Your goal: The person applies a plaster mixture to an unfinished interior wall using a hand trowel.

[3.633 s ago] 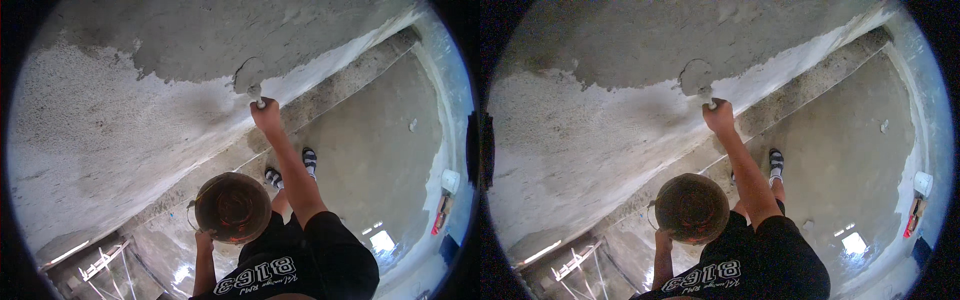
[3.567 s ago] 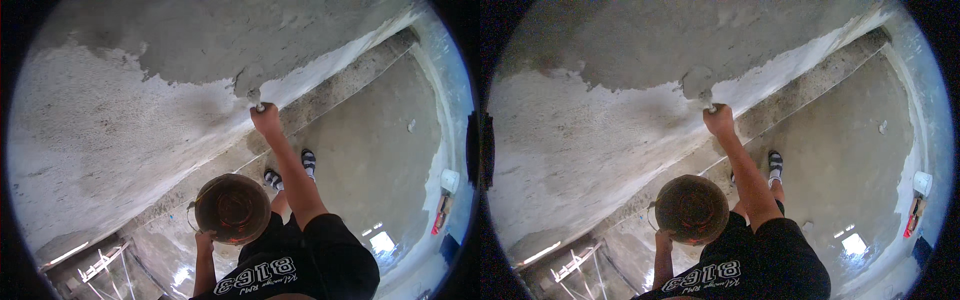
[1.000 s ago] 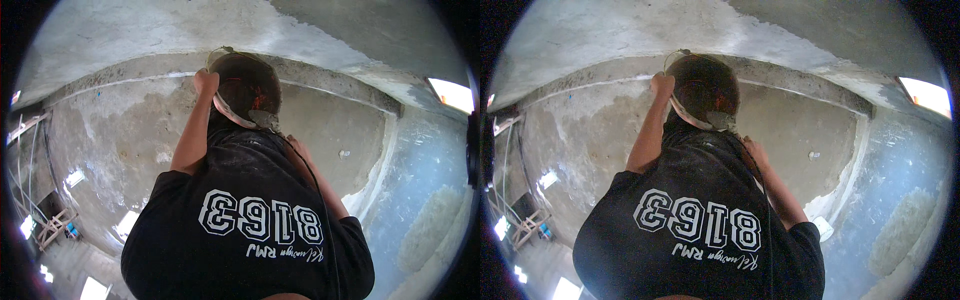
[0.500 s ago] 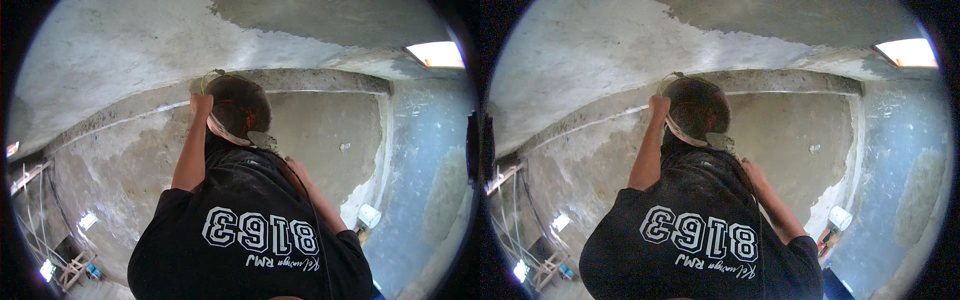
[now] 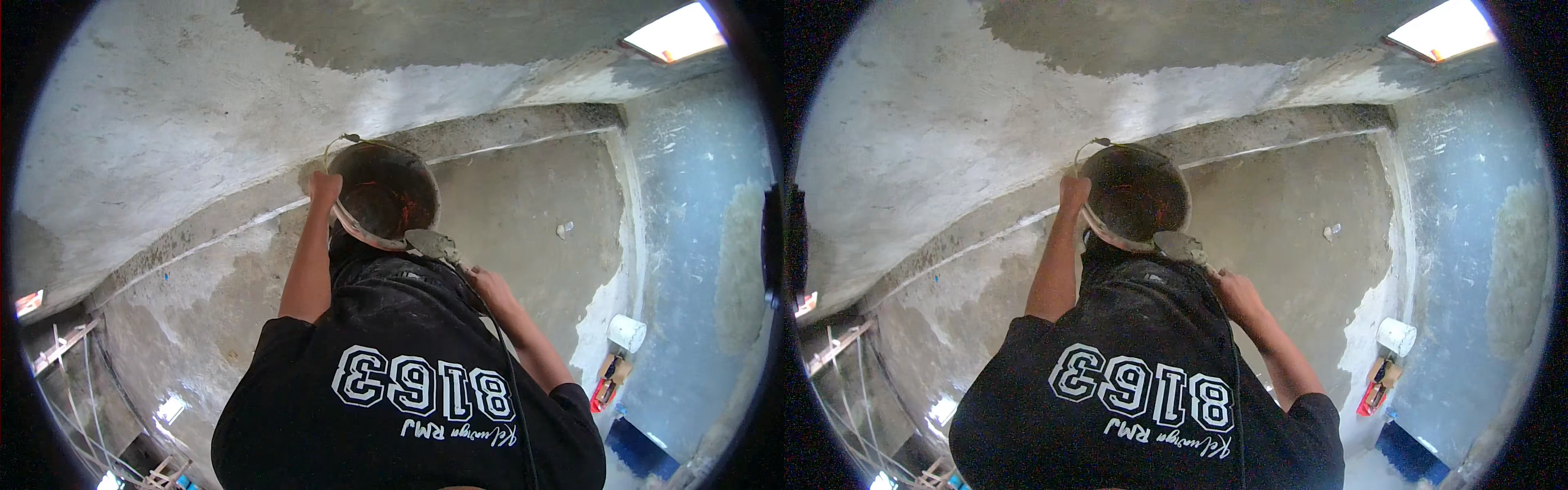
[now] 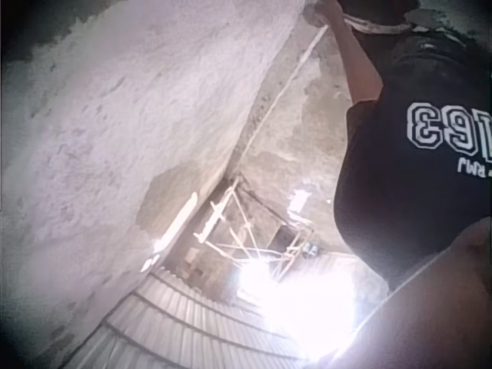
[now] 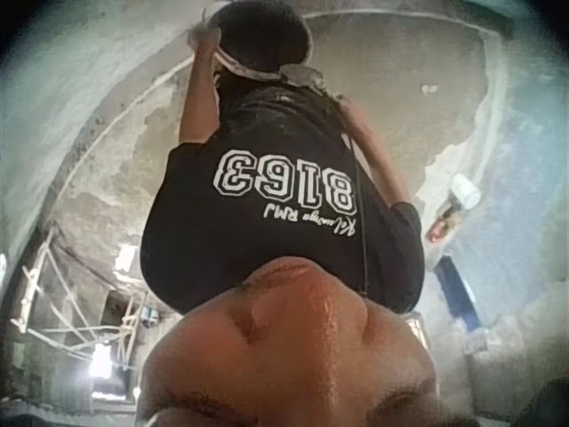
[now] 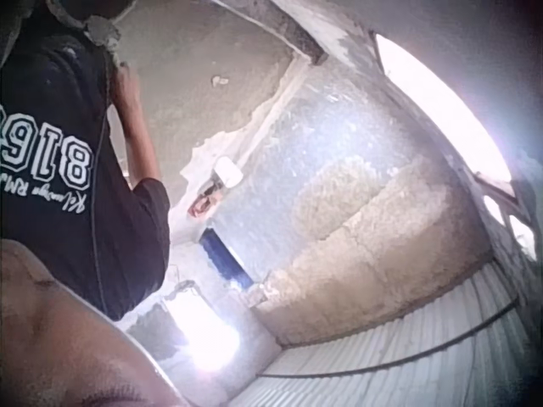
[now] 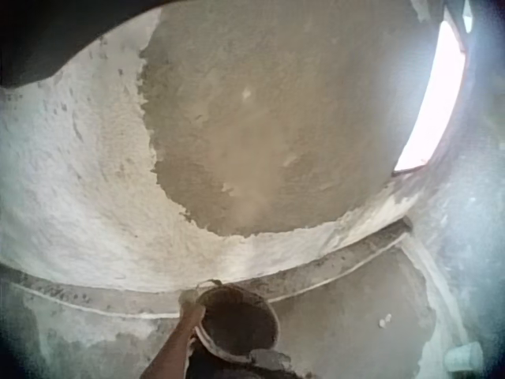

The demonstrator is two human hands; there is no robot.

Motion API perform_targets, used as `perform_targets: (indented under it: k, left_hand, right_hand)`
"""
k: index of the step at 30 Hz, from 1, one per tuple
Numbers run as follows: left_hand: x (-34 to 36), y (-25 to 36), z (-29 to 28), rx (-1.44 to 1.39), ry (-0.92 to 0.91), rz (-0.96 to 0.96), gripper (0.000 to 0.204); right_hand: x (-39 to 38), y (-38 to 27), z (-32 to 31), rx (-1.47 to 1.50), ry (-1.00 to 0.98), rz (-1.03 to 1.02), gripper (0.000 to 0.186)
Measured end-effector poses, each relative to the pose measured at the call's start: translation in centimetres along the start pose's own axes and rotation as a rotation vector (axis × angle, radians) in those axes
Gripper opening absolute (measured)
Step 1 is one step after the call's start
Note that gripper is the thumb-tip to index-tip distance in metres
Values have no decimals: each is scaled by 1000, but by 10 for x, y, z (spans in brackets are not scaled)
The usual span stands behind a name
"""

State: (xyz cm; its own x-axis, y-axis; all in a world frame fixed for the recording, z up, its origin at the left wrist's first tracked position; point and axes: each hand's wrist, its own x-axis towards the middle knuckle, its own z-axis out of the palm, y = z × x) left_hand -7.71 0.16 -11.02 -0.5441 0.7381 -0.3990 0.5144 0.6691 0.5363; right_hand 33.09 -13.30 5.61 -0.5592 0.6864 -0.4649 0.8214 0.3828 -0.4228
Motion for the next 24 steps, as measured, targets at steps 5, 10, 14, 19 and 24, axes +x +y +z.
perform_targets:
  k: [5,10,14,19,24]
  left_hand:
    - [-3,15,10,-19,-36,24,35]
    - [5,21,15,-101,-12,-19,36]
    - [20,9,8,-16,-18,-16,35]
    - [17,-13,-14,-126,-35,-68,32]
    - [-1,-7,-26,-191,47,-12,32]
  right_hand:
    - [-11,3,1,10,41,47,30]
    - [-21,-2,-7,32,100,130,30]
    - [-32,4,-19,84,139,241,29]
    - [-24,15,-18,283,304,349,32]
    - [1,22,-19,880,361,462,39]
